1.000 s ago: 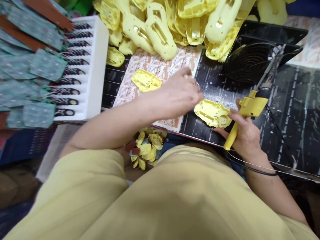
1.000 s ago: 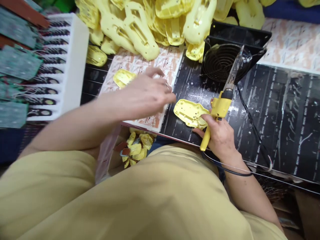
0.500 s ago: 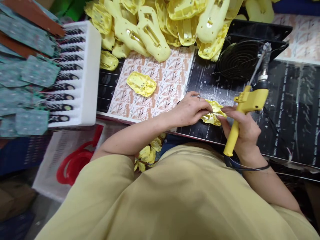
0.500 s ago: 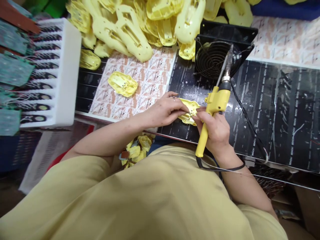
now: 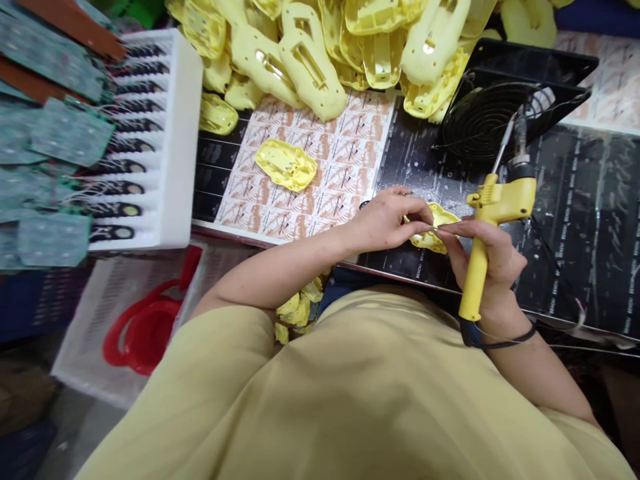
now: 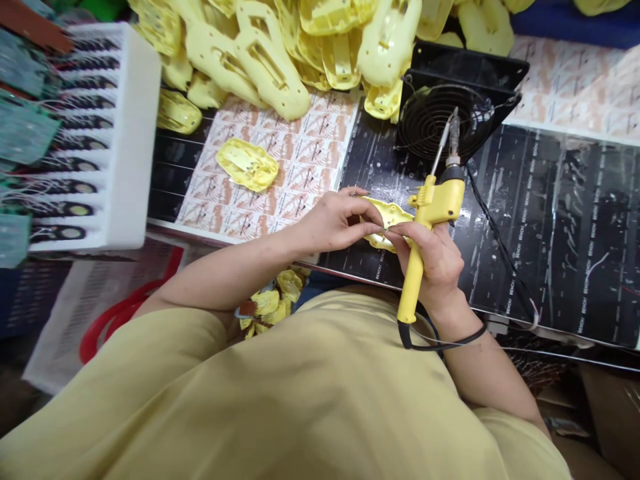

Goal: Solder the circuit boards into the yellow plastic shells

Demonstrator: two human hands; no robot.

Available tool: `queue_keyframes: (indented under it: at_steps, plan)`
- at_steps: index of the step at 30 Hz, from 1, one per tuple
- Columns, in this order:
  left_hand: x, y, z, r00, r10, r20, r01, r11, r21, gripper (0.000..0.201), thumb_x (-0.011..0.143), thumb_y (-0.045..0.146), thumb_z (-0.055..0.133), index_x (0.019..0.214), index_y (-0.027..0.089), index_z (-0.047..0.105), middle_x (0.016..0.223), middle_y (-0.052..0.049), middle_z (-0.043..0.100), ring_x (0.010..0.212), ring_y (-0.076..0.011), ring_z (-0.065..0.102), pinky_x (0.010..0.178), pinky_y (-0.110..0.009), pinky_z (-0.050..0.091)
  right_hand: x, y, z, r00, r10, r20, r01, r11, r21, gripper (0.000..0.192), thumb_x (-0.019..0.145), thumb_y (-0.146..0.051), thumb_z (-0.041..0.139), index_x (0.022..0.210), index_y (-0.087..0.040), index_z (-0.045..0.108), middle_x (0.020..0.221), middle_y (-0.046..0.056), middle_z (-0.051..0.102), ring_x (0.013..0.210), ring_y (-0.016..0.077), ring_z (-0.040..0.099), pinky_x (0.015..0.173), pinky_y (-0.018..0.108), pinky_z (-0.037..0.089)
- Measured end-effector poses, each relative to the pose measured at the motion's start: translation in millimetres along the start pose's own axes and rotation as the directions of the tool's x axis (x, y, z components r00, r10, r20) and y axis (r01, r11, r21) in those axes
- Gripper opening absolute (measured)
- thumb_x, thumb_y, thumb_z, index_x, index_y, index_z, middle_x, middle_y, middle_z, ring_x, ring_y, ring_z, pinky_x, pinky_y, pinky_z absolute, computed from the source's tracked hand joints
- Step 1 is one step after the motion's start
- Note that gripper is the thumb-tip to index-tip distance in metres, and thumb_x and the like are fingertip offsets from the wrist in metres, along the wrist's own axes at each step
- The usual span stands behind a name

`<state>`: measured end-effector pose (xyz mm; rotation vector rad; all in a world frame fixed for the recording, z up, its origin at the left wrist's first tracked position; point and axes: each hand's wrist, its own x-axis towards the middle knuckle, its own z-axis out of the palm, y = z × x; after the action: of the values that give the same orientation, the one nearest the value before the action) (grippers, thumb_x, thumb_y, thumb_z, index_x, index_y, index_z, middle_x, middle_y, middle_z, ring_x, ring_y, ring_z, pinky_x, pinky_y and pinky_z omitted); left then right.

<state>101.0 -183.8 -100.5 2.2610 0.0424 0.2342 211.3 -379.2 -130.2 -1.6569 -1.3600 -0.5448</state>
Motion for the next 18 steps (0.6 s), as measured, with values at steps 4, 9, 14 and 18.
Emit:
queue_keyframes:
  at_steps: [4, 9, 14, 18]
  plan:
    - [0.2, -0.5, 0.2, 0.999, -0.040, -0.014, 0.038, 0.997, -0.071, 0.009, 0.099, 0.022, 0.074, 0.093, 0.022, 0.080, 0.094, -0.001, 0.084, 0.100, -0.0193, 0.078, 0.104, -0.035, 0.058, -0.1, 0.7, -1.4, 1.000, -0.011, -0.010, 0.011, 1.000, -0.018, 0.044, 0.101, -0.023, 0.083, 0.137, -0.036, 0.062, 0.097, -0.007, 0.082, 0.080, 0.0196, 0.080, 0.077, 0.034, 0.068]
    - [-1.2, -0.9, 0.6, 0.999, -0.041, -0.016, 0.039, 0.994, -0.102, 0.009, 0.100, 0.023, 0.073, 0.094, 0.021, 0.080, 0.094, -0.002, 0.084, 0.100, -0.0192, 0.078, 0.102, -0.034, 0.058, 2.1, -1.7, -2.6, 1.000, -0.006, 0.020, 0.007, 0.999, -0.050, 0.039, 0.101, -0.026, 0.084, 0.134, -0.032, 0.064, 0.100, -0.003, 0.083, 0.084, 0.0216, 0.083, 0.081, 0.037, 0.072]
    - [-2.1, 1.4, 1.7, 1.000, -0.001, 0.023, 0.002, 0.999, -0.034, 0.010, 0.101, 0.020, 0.071, 0.096, 0.023, 0.080, 0.095, 0.001, 0.085, 0.096, -0.0181, 0.078, 0.127, -0.047, 0.048, 5.3, -5.0, 0.7, 1.000, -0.018, -0.018, 0.018, 0.999, -0.030, 0.036, 0.101, -0.023, 0.083, 0.130, -0.032, 0.065, 0.097, -0.005, 0.083, 0.080, 0.0207, 0.082, 0.075, 0.034, 0.071]
    - [-2.8, 0.1, 2.6, 1.000, 0.001, 0.005, 0.000, 1.000, -0.029, 0.010, 0.100, 0.020, 0.072, 0.095, 0.023, 0.080, 0.091, 0.001, 0.083, 0.092, -0.0180, 0.077, 0.122, -0.045, 0.052, 7.3, -5.1, 1.8, 0.999, -0.042, -0.028, 0.041, 0.999, -0.024, 0.034, 0.101, -0.022, 0.083, 0.128, -0.032, 0.066, 0.095, -0.005, 0.083, 0.079, 0.0204, 0.082, 0.076, 0.035, 0.072]
